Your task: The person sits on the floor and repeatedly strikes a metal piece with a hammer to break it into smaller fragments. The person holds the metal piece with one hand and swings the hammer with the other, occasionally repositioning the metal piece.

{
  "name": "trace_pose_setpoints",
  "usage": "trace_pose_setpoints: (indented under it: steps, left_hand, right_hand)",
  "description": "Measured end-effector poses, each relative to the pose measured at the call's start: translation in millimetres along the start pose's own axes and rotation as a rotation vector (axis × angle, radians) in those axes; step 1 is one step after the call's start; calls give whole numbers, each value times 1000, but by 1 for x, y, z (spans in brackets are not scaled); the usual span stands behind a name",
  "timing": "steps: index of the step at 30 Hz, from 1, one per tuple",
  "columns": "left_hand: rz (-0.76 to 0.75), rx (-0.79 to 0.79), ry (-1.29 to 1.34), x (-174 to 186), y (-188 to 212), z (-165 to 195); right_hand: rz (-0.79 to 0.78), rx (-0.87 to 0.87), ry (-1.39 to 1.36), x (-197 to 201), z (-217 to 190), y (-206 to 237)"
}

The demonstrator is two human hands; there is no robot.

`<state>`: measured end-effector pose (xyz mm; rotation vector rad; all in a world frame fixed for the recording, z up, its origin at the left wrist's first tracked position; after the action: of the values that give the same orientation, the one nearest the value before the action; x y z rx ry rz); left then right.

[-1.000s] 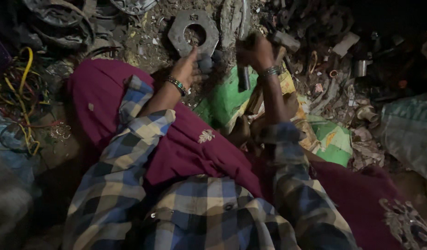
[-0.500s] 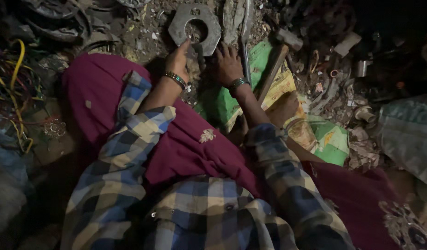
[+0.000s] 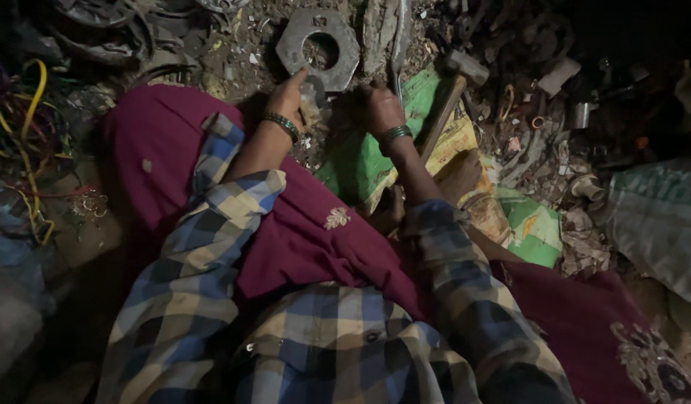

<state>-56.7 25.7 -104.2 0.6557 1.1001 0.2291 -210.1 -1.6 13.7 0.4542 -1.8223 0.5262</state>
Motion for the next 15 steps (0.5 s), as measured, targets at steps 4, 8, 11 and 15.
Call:
trace_pose_setpoints:
  steps: [4,8,11,15]
  left_hand:
    - [180,-135,-267,7,2,-1]
    - [51,-81,-175,2,3,-9]
    - [2,50,-65,-3,4,-14]
    - [-80,95,10,-12,4,-14]
  right_hand:
    - [-7,-66,-128,13,2,-10]
    - [-88,-62,-314,29,-9,-18]
    - [-54,98,-336,30,-33,-15]
    - [-98,-22,-386,24,-37,-9]
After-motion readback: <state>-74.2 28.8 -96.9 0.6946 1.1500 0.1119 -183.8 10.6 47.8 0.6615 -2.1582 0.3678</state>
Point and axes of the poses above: each hand's wrist, its own y-axis away from the middle knuckle, its own x-axis out of the back of the hand, z = x × y, the point moved 4 cm from there along -y, towards the middle knuckle, and after that the axes turned 1 degree about z, right-handed, at the moved point
